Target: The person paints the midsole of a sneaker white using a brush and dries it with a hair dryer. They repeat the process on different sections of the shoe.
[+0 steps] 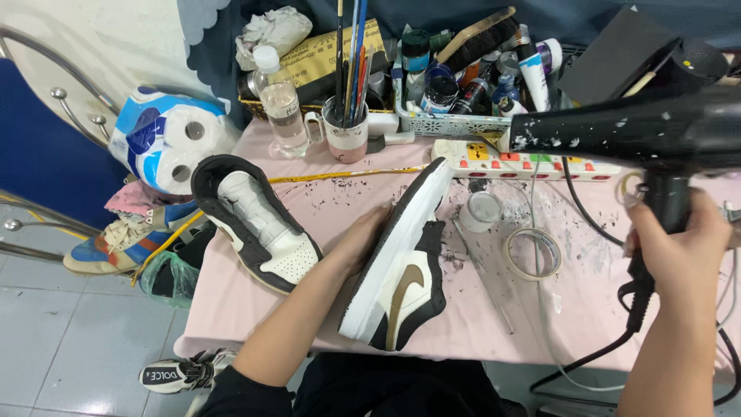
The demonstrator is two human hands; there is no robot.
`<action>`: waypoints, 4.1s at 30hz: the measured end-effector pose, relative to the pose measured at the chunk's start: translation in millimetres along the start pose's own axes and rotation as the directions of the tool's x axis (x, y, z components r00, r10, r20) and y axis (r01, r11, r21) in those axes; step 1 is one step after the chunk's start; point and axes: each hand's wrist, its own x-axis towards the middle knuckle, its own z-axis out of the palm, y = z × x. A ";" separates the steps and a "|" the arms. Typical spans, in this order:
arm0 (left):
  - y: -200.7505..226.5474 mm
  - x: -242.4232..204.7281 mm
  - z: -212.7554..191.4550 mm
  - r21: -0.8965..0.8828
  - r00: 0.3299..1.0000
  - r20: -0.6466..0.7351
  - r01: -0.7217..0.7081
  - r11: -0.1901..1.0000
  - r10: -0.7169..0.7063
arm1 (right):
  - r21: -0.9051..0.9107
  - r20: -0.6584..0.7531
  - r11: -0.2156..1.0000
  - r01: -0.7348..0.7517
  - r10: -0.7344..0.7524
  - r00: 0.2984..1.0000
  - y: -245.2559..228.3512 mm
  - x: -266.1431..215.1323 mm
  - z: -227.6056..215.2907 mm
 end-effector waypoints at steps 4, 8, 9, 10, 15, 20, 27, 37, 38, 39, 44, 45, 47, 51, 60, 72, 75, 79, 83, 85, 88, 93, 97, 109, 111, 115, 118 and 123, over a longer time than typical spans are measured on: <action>-1.3 2.5 -3.5 0.146 0.995 0.016 -0.098 0.985 0.096 | -0.045 0.041 0.966 -0.253 0.255 0.966 53.9 -3.2 -3.8; -0.8 5.1 -7.2 0.153 0.993 -0.019 -0.112 0.982 0.116 | -0.036 0.056 0.950 -0.309 0.310 0.949 98.1 -13.6 9.4; 0.5 5.5 -6.4 0.147 0.993 -0.037 -0.108 0.983 0.114 | 0.014 0.063 0.944 -0.330 0.328 0.942 104.6 -15.2 15.2; 1.3 5.7 -4.5 0.141 0.989 -0.055 -0.128 0.982 0.137 | 0.064 0.071 0.934 -0.350 0.346 0.936 107.7 -17.0 19.7; 0.0 -1.2 4.8 0.015 0.970 -0.179 -0.166 0.986 0.166 | -0.639 -0.057 0.731 0.239 -0.355 0.933 78.3 -42.0 20.5; -1.4 -14.1 21.3 -0.065 0.913 -0.201 -0.375 0.925 0.356 | -0.048 0.159 0.991 0.122 -0.113 0.981 29.4 -85.1 25.7; 4.1 -38.6 54.8 -0.069 0.661 -0.333 -0.729 0.681 0.673 | 0.154 0.553 0.982 -0.110 0.007 0.833 10.7 -122.5 114.5; 3.1 -70.9 33.1 0.304 0.186 -0.208 -0.921 0.244 0.960 | 0.430 0.570 0.889 -0.160 -0.130 0.811 -54.3 -71.6 170.8; 0.8 -71.1 29.2 0.325 0.170 -0.208 -0.917 0.232 0.963 | 0.435 0.604 0.879 -0.197 -0.123 0.787 -61.8 -64.1 174.2; 0.0 -70.1 25.8 0.343 0.156 -0.208 -0.913 0.222 0.966 | 0.437 0.636 0.869 -0.233 -0.115 0.763 -69.8 -56.2 177.2; -0.1 -66.4 13.4 0.404 -0.120 0.103 -0.902 -0.152 0.987 | 0.570 0.657 0.772 -0.282 -0.222 0.720 -103.2 -18.5 194.4; 0.8 -69.1 10.4 0.355 -0.153 0.174 -0.912 -0.206 0.973 | 0.596 0.625 0.760 -0.260 -0.235 0.744 -107.3 -15.5 198.4; 3.8 -72.6 7.2 0.338 -0.152 0.299 -0.906 -0.254 0.942 | 0.655 0.574 0.724 -0.218 -0.289 0.766 -113.1 -6.8 207.0; 15.0 -84.7 0.2 0.399 -0.163 0.444 -0.845 -0.357 0.881 | 0.758 0.476 0.642 -0.119 -0.419 0.773 -114.6 9.0 228.2; 35.0 -132.8 -7.8 0.509 0.112 0.660 -0.794 -0.333 0.743 | 0.787 0.280 0.612 0.080 -0.469 0.838 -81.2 25.8 253.6; 84.9 -113.7 3.9 0.759 0.513 0.577 -0.624 -0.186 0.635 | 0.925 0.290 0.377 -0.045 -0.626 0.724 -38.7 8.0 278.2; 70.4 -100.2 4.0 0.769 0.555 0.634 -0.521 -0.369 0.538 | 0.737 0.413 0.658 0.152 -0.617 0.670 -30.6 -13.4 272.5; 60.0 -100.0 -6.4 0.828 0.671 0.476 -0.559 -0.033 0.568 | 0.569 0.547 0.730 0.379 -0.680 0.488 -41.6 -31.5 254.9; 54.8 -103.5 -9.9 0.785 0.661 0.406 -0.606 0.130 0.631 | 0.245 0.653 0.857 0.454 -0.492 0.576 -68.4 -34.6 237.2; 52.3 -100.4 -8.0 0.798 0.665 0.381 -0.588 0.135 0.643 | 0.123 0.621 0.826 0.550 -0.496 0.607 -78.5 -43.2 236.1; 50.5 -93.1 -3.5 0.814 0.661 0.358 -0.567 0.126 0.659 | -0.052 0.567 0.735 0.676 -0.536 0.626 -86.4 -57.2 242.6; 49.8 -93.2 3.6 0.824 0.678 0.308 -0.541 0.169 0.668 | 0.044 0.681 0.779 0.626 -0.482 0.551 -94.7 -47.5 257.8; 58.5 -108.2 0.4 0.795 0.598 0.489 -0.605 -0.042 0.635 | 0.198 0.799 0.897 0.395 -0.381 0.465 -97.6 -22.5 231.3; 68.9 -97.6 -6.8 0.773 0.661 0.557 -0.634 -0.022 0.502 | 0.223 0.630 0.931 0.290 -0.365 0.686 -50.8 -39.8 177.1; 68.6 -95.3 -3.6 0.743 0.603 0.561 -0.669 -0.024 0.567 | 0.154 0.688 0.959 0.236 -0.276 0.672 -44.6 -36.3 160.9; 70.3 -98.3 -1.0 0.763 0.563 0.548 -0.639 -0.094 0.618 | 0.144 0.717 0.923 0.357 -0.346 0.605 -46.1 -46.6 139.1; 65.8 -103.7 3.4 0.779 0.563 0.535 -0.618 -0.110 0.630 | 0.108 0.721 0.759 0.642 -0.504 0.475 -60.8 -61.5 136.9; 59.5 -116.7 2.8 0.840 0.661 0.467 -0.540 -0.060 0.587 | -0.052 0.740 0.561 0.826 -0.534 0.409 -90.2 -80.6 140.0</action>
